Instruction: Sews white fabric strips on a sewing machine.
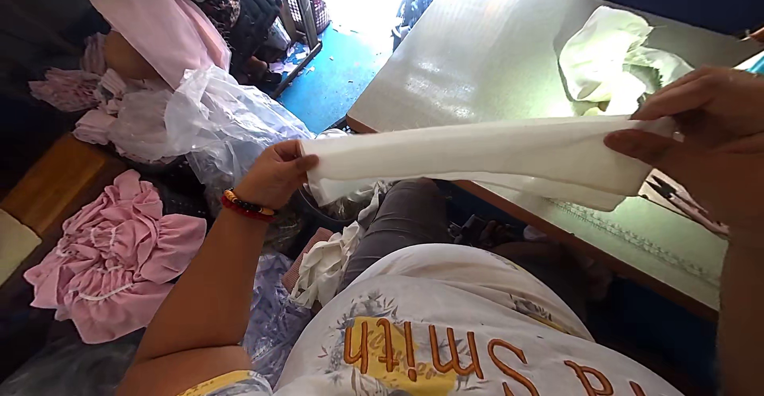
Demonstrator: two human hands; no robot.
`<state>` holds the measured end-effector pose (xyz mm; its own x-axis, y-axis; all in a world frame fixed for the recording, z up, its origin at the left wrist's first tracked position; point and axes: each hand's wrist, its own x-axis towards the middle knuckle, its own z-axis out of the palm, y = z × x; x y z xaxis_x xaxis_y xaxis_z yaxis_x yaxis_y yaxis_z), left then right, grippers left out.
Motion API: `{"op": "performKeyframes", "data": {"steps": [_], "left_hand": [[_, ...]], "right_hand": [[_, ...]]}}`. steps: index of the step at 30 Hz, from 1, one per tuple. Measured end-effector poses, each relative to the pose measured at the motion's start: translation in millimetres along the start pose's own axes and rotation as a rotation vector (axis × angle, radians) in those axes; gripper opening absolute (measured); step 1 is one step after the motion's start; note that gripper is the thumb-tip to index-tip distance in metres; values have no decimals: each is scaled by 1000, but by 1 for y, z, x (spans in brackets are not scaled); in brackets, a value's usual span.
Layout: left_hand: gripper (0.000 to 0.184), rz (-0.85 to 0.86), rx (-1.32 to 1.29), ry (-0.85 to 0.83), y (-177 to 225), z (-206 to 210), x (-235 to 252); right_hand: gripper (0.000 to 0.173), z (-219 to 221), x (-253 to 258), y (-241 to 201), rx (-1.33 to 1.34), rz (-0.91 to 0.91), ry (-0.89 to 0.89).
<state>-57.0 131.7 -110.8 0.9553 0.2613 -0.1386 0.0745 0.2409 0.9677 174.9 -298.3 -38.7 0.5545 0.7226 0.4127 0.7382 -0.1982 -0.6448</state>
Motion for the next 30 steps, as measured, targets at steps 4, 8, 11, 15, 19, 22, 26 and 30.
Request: {"op": "performKeyframes", "data": {"steps": [4,8,11,15,19,22,26,30], "left_hand": [[15,186,-54,158,10,11,-3],[13,443,56,186,23,12,-8],[13,620,217,217,31,7,-12],[21,716,284,224,40,0,-20],[20,705,255,196,42,-7,-26],[17,677,190,179,40,-9,-29],[9,674,122,167,41,-6,-30],[6,719,113,190,43,-7,-30]], "right_hand": [[23,1,-1,-2,-7,2,-7],[25,3,-5,-2,-19,7,-9],[26,13,-7,-10,-45,25,-7],[35,21,-7,-13,-109,100,-20],[38,25,-4,-8,-121,98,-11],[38,27,-1,-9,-113,96,-2],[37,30,2,-12,-101,81,0],[33,32,4,-9,-81,38,1]]}}
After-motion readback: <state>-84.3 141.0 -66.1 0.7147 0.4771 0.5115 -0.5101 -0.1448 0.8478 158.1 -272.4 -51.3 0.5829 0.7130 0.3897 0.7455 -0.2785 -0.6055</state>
